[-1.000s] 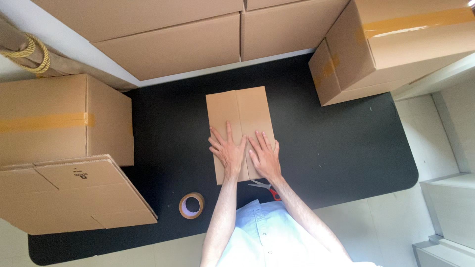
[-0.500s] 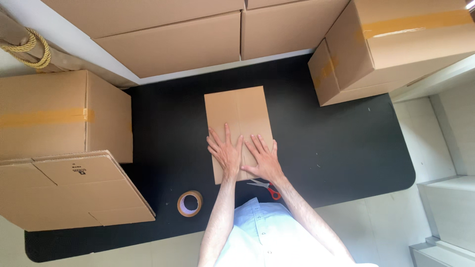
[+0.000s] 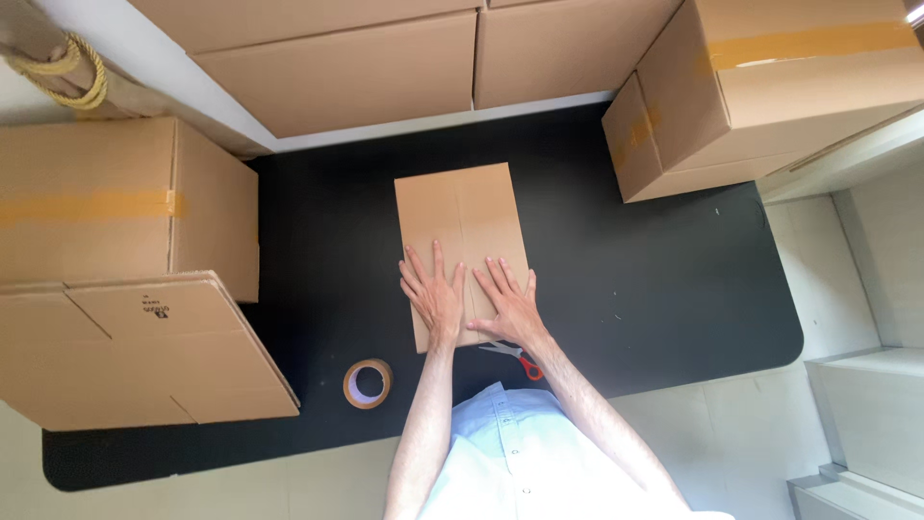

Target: The person folds the top flaps of a cardboard box and seals them with tape, using scissors to cut the tape. They then pick up a flat cardboard sheet and unfold it into a box shape.

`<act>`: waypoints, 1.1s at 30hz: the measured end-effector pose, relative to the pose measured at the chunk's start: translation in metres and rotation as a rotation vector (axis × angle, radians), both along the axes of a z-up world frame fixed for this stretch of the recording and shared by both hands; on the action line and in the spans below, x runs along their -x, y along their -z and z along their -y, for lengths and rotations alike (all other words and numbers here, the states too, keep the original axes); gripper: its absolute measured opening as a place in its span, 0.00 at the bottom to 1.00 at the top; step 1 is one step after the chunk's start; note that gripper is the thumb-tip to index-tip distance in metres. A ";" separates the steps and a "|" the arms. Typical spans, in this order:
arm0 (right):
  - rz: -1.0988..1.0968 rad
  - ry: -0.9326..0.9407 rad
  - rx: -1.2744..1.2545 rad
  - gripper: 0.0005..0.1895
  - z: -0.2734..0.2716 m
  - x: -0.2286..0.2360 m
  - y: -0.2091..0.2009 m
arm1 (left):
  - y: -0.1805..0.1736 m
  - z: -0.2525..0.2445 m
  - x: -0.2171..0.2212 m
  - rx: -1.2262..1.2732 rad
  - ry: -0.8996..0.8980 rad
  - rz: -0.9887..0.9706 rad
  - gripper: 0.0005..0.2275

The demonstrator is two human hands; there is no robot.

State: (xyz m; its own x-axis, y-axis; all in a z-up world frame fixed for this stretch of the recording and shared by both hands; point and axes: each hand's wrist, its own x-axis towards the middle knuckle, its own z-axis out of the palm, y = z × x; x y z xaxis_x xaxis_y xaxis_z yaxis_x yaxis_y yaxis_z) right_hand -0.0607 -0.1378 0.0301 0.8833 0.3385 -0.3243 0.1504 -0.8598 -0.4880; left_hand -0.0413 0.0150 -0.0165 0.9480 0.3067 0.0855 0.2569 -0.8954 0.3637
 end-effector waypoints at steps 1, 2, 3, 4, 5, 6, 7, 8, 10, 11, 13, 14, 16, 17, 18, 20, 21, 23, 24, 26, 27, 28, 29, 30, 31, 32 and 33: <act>-0.002 -0.003 0.001 0.58 0.000 0.002 -0.001 | -0.002 -0.002 0.004 0.001 -0.003 -0.002 0.29; -0.001 -0.002 0.017 0.57 -0.001 0.002 -0.002 | -0.005 -0.005 0.008 0.027 0.020 -0.009 0.28; 0.001 -0.001 0.034 0.56 -0.003 0.003 -0.004 | -0.008 -0.008 0.012 0.054 0.043 -0.015 0.28; -0.001 -0.006 0.035 0.56 -0.004 0.006 -0.001 | -0.017 -0.013 0.017 0.055 0.038 -0.017 0.28; 0.005 0.002 0.003 0.52 -0.005 0.008 0.002 | -0.027 -0.017 0.023 0.182 0.040 -0.035 0.27; 0.014 0.007 -0.029 0.49 -0.006 0.010 0.006 | -0.035 -0.022 0.027 0.308 0.040 -0.049 0.25; 0.015 0.000 -0.030 0.49 -0.006 0.011 0.006 | -0.030 -0.027 0.033 0.307 0.033 -0.047 0.25; -0.001 -0.004 -0.052 0.47 -0.006 0.014 0.006 | -0.025 -0.032 0.041 0.485 -0.030 -0.032 0.28; -0.019 -0.014 -0.075 0.45 -0.006 0.015 0.007 | -0.003 -0.047 0.055 0.661 -0.102 -0.014 0.31; -0.026 -0.013 -0.083 0.45 -0.005 0.014 0.008 | 0.014 -0.056 0.062 0.753 -0.142 -0.016 0.28; -0.034 -0.020 -0.095 0.45 -0.005 0.014 0.010 | 0.037 -0.073 0.079 0.841 -0.189 -0.015 0.25; -0.044 -0.015 -0.108 0.46 -0.004 0.014 0.010 | 0.043 -0.079 0.086 0.762 -0.214 -0.023 0.19; -0.056 -0.016 -0.122 0.48 -0.002 0.013 0.010 | 0.061 -0.094 0.104 0.681 -0.247 -0.030 0.17; -0.055 -0.014 -0.131 0.49 -0.002 0.012 0.010 | 0.074 -0.102 0.114 0.566 -0.292 -0.077 0.16; -0.057 -0.013 -0.139 0.50 -0.001 0.012 0.010 | 0.086 -0.111 0.125 0.451 -0.338 -0.126 0.15; -0.058 -0.012 -0.152 0.50 -0.002 0.013 0.010 | 0.099 -0.122 0.142 0.360 -0.391 -0.172 0.16; -0.055 -0.002 -0.164 0.50 -0.002 0.013 0.010 | 0.105 -0.126 0.152 0.270 -0.433 -0.217 0.19; -0.050 0.000 -0.169 0.50 -0.002 0.012 0.011 | 0.134 -0.133 0.164 0.233 -0.452 -0.291 0.24; -0.045 0.008 -0.173 0.50 -0.003 0.012 0.011 | 0.148 -0.137 0.172 0.196 -0.464 -0.365 0.29; -0.044 0.013 -0.186 0.50 -0.003 0.014 0.012 | 0.129 -0.132 0.183 0.207 -0.451 -0.406 0.29; -0.042 0.022 -0.201 0.50 -0.003 0.014 0.011 | 0.119 -0.129 0.188 0.217 -0.434 -0.445 0.29; -0.043 0.020 -0.197 0.50 -0.003 0.015 0.011 | 0.128 -0.128 0.193 0.221 -0.436 -0.447 0.29; -0.045 0.025 -0.193 0.50 -0.002 0.015 0.010 | 0.138 -0.127 0.198 0.125 -0.375 -0.484 0.24; -0.043 0.027 -0.191 0.50 -0.003 0.014 0.009 | 0.147 -0.127 0.201 0.029 -0.316 -0.516 0.20; -0.043 0.022 -0.189 0.50 -0.004 0.016 0.009 | 0.144 -0.125 0.203 0.032 -0.320 -0.515 0.20; -0.038 0.021 -0.187 0.50 -0.003 0.016 0.009 | 0.141 -0.123 0.203 -0.012 -0.315 -0.514 0.16; -0.034 0.020 -0.184 0.50 -0.003 0.015 0.009 | 0.139 -0.120 0.202 -0.057 -0.310 -0.513 0.12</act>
